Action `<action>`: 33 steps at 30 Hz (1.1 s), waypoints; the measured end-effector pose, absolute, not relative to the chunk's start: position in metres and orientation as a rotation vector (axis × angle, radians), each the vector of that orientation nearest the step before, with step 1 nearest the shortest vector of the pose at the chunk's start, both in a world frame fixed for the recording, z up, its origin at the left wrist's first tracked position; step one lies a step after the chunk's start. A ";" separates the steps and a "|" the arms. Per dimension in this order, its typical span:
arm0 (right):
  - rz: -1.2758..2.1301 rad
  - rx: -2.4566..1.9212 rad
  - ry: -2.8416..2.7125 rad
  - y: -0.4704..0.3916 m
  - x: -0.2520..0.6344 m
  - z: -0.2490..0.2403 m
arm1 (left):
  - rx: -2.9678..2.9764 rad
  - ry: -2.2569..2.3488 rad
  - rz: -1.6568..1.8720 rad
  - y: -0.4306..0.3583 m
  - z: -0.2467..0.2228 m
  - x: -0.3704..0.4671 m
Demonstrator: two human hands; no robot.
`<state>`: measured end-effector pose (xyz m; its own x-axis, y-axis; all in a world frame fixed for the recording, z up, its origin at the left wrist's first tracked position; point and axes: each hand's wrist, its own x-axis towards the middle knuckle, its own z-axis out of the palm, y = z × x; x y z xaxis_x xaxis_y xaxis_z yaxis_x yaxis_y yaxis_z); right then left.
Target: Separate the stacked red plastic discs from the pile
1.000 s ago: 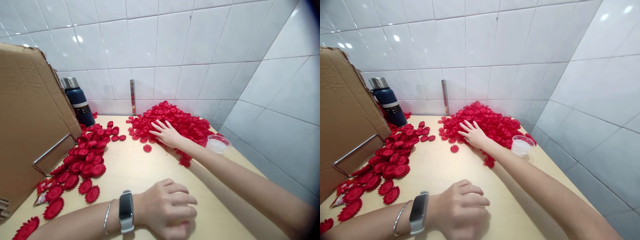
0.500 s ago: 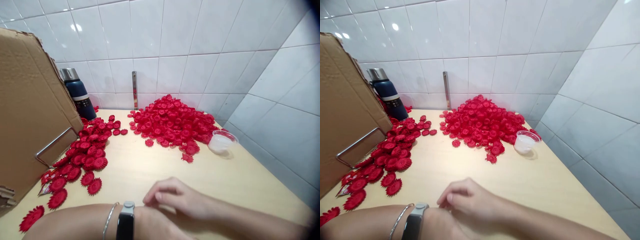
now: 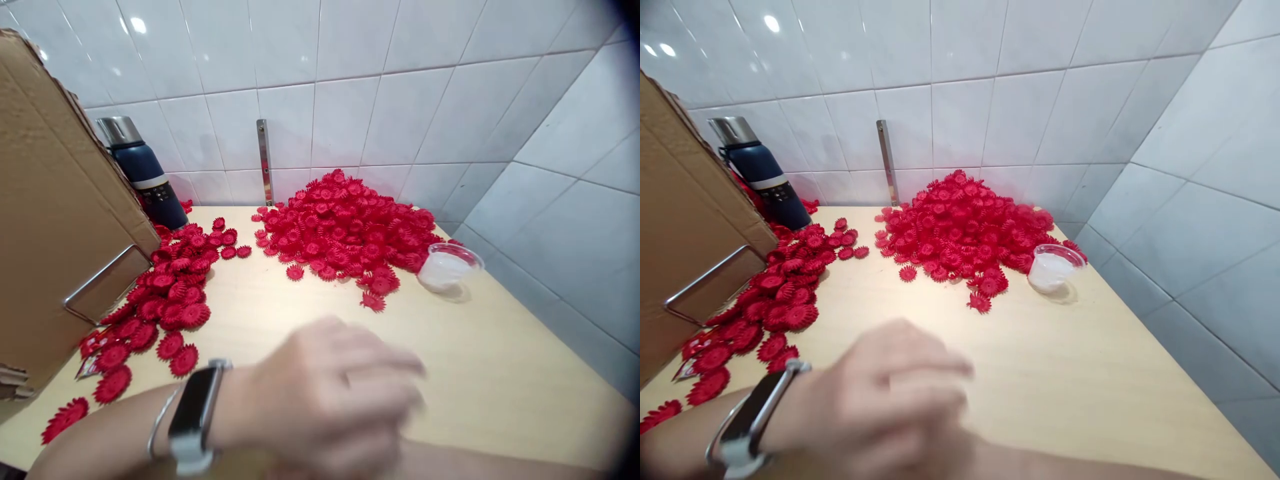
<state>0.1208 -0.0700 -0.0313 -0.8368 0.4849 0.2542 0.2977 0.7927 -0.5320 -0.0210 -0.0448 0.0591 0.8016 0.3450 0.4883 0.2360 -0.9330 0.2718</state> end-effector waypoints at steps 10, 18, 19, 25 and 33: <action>0.047 -0.882 -2.798 0.028 0.143 0.015 | 2.373 1.070 1.374 0.026 0.077 -0.048; 0.546 0.057 -3.064 -0.062 0.119 0.004 | 2.442 1.100 1.358 0.022 0.078 -0.047; 0.529 -0.071 -3.040 -0.050 0.122 0.000 | 2.443 1.103 1.360 0.022 0.078 -0.047; 0.203 -0.761 -2.872 0.032 0.149 0.008 | 2.454 1.110 1.378 0.023 0.077 -0.047; 1.075 0.031 -2.878 -0.085 0.144 0.008 | 2.458 1.126 1.346 0.025 0.072 -0.045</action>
<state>0.1442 -0.0854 0.0079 -0.9974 0.0055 0.0720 -0.0430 0.7554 -0.6538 -0.0454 0.0253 0.0721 0.3275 0.6588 0.6773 0.5503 -0.7157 0.4301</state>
